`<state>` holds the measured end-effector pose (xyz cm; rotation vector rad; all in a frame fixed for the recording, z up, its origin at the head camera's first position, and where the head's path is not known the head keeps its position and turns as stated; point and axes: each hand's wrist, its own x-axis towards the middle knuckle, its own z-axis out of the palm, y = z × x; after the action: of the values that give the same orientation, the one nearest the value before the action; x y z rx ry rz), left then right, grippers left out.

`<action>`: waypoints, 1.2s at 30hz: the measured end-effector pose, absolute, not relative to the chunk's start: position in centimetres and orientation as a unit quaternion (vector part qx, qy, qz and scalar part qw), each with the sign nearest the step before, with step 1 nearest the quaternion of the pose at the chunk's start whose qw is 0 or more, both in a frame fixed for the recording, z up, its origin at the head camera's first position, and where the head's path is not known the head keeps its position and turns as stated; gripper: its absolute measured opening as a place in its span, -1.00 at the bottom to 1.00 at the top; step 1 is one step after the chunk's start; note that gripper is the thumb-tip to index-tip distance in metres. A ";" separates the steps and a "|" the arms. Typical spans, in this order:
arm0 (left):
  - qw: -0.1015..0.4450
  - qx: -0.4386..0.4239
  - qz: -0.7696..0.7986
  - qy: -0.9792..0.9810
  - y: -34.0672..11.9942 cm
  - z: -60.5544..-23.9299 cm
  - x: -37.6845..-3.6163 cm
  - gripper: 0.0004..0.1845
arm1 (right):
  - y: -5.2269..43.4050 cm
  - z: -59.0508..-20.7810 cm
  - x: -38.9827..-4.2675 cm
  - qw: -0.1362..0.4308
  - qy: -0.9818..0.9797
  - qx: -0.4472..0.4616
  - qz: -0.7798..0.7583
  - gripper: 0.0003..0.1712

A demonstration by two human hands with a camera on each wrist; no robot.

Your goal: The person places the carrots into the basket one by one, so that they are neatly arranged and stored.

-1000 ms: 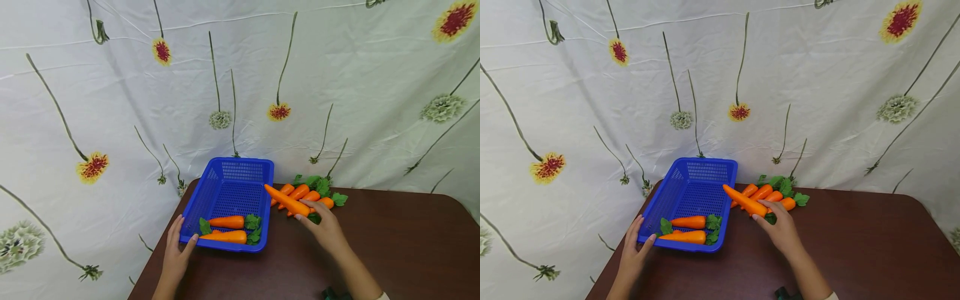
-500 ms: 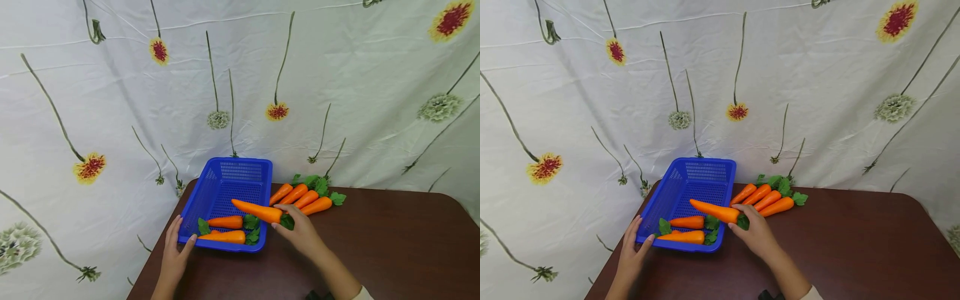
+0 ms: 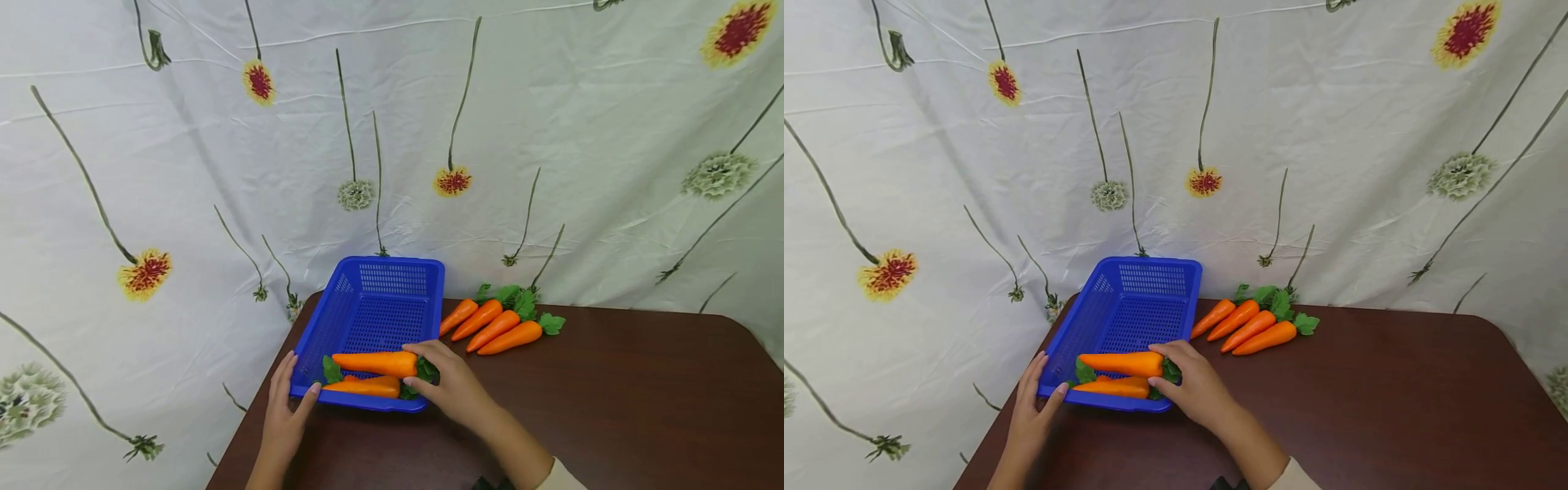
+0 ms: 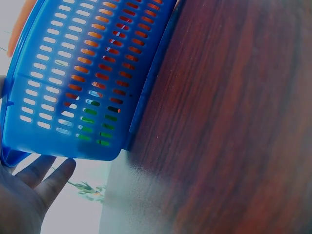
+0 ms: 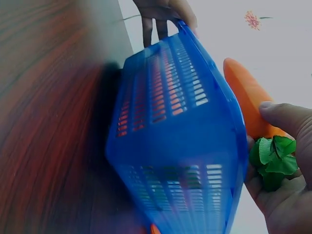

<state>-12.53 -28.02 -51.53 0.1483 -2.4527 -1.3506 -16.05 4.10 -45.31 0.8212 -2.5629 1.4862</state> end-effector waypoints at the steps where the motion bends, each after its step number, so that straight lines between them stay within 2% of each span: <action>1: 0.168 0.052 -0.475 -0.862 -28.0 -51.5 -12.5 -0.24 | 3.8 -45.3 -16.0 0.029 -0.833 0.273 0.481 -0.42; 15: 0.166 0.055 -0.474 -0.863 -28.0 -51.4 -12.3 -0.24 | 1.8 -45.9 -16.2 0.019 -0.828 0.296 0.476 -0.44; 23: 0.167 0.055 -0.474 -0.863 -28.0 -51.4 -12.5 -0.25 | 1.9 -46.1 -16.3 -0.002 -0.819 0.281 0.501 -0.25; 36: 0.165 0.061 -0.471 -0.864 -27.9 -51.3 -12.5 -0.24 | 2.0 -46.7 -16.4 0.025 -0.810 0.276 0.517 -0.34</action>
<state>-12.47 -27.86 -51.27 0.1745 -2.4622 -1.3429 -16.43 2.00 -46.75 0.8536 -2.5056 1.5982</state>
